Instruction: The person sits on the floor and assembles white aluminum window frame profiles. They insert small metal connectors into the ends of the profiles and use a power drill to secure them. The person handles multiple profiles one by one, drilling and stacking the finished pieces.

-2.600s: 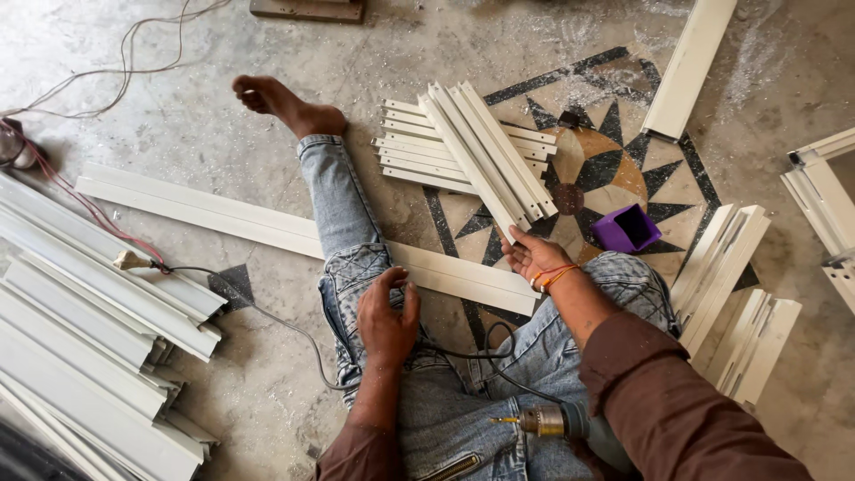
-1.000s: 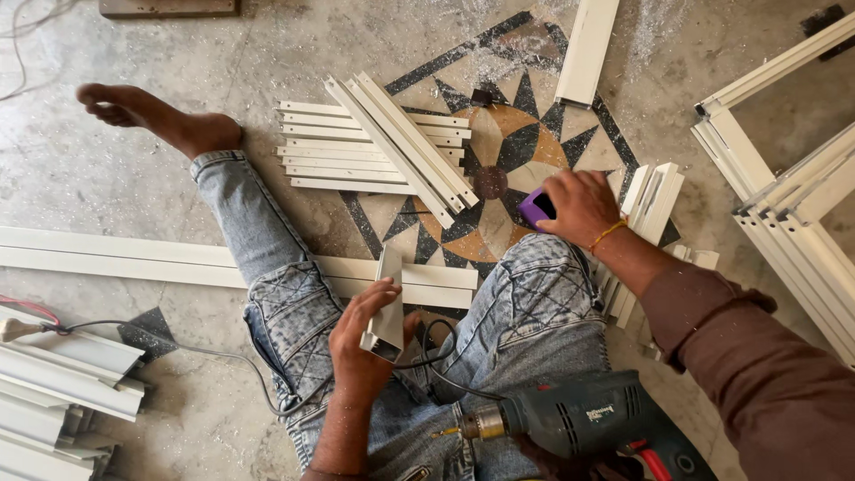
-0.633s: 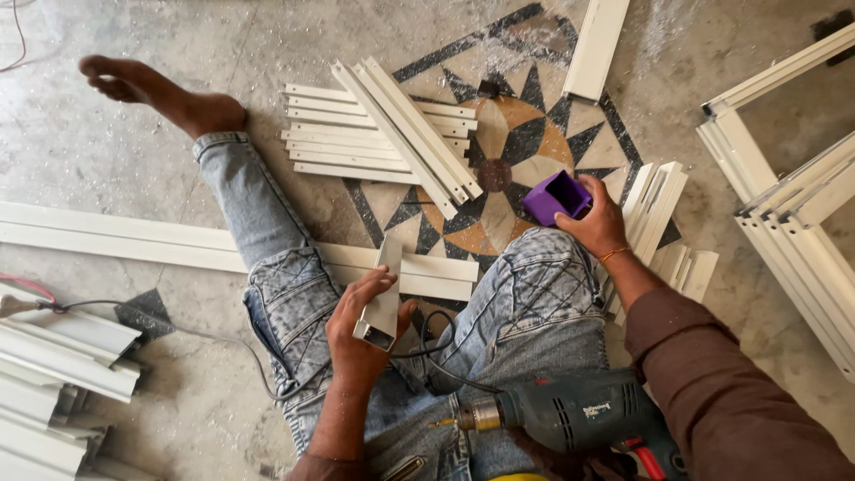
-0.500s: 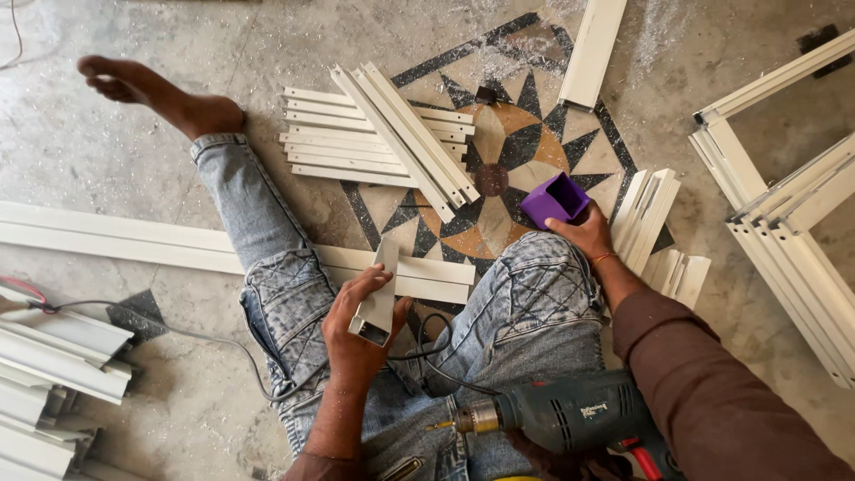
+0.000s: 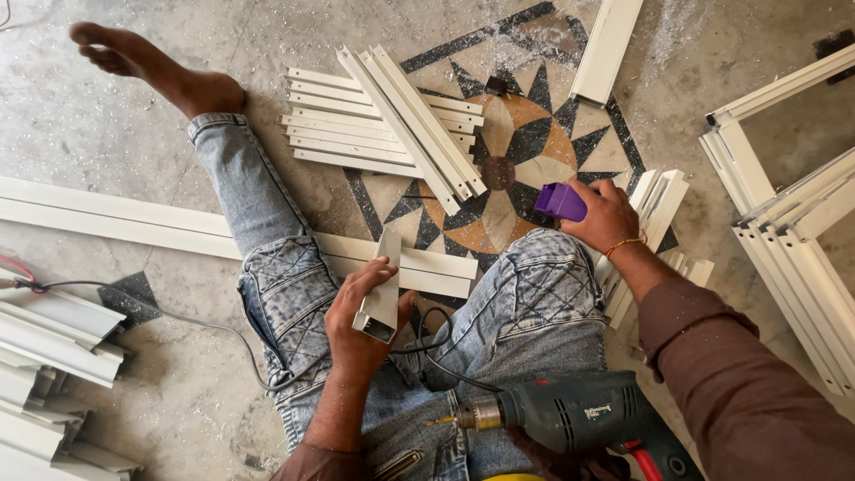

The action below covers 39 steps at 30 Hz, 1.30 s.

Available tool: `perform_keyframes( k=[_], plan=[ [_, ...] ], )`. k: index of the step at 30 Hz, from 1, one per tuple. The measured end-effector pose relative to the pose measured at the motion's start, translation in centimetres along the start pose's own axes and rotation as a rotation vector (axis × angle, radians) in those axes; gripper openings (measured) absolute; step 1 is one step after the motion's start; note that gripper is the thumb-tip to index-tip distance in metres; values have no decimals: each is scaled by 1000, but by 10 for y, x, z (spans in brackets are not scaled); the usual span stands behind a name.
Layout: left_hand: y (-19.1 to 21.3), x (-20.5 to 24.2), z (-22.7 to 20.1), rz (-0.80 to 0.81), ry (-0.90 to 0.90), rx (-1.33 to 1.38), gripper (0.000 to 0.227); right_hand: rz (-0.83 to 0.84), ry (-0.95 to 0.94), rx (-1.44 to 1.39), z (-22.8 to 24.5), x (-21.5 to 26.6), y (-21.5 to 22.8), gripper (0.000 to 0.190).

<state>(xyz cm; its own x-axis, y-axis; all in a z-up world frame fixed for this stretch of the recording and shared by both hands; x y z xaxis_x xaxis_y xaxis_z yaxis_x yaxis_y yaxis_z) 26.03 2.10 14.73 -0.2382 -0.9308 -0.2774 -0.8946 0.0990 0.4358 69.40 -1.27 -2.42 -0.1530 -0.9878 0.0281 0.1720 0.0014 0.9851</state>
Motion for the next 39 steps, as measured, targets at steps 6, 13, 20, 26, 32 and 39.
perform_keyframes(
  k=[6, 13, 20, 26, 32, 39],
  plan=[
    [0, 0, 1, -8, -2, -1, 44, 103, -2, 70, -11, -5, -2, 77],
    [-2, 1, 1, 8, 7, -5, 44, 234, -71, 54, -27, -3, -10, 81],
    [-1, -1, -1, 10, 12, 5, 44, 202, -46, -106, -55, -3, -20, 76],
    [-2, -1, 1, 6, 9, 12, 45, 247, -114, -325, -74, 7, -16, 75],
    [-7, 0, -1, 27, 8, -16, 45, 105, 153, -76, -55, -16, -3, 71],
    [-6, -2, 0, 26, 19, -12, 46, 17, 309, 131, -27, -51, 4, 64]
  ],
)
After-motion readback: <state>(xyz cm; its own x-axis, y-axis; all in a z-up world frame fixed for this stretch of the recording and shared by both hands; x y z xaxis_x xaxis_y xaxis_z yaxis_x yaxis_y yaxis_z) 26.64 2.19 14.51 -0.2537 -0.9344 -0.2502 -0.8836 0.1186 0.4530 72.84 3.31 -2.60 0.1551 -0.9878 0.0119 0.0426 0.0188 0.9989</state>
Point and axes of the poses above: each hand's wrist, its own x-axis away from the middle knuckle, its own y-axis out of the back of the hand, z = x × y, the point moved 8 cm from there along -x, towards the middle knuckle, and after that the axes turned 5 degrees about y, right-handed, at the moved point
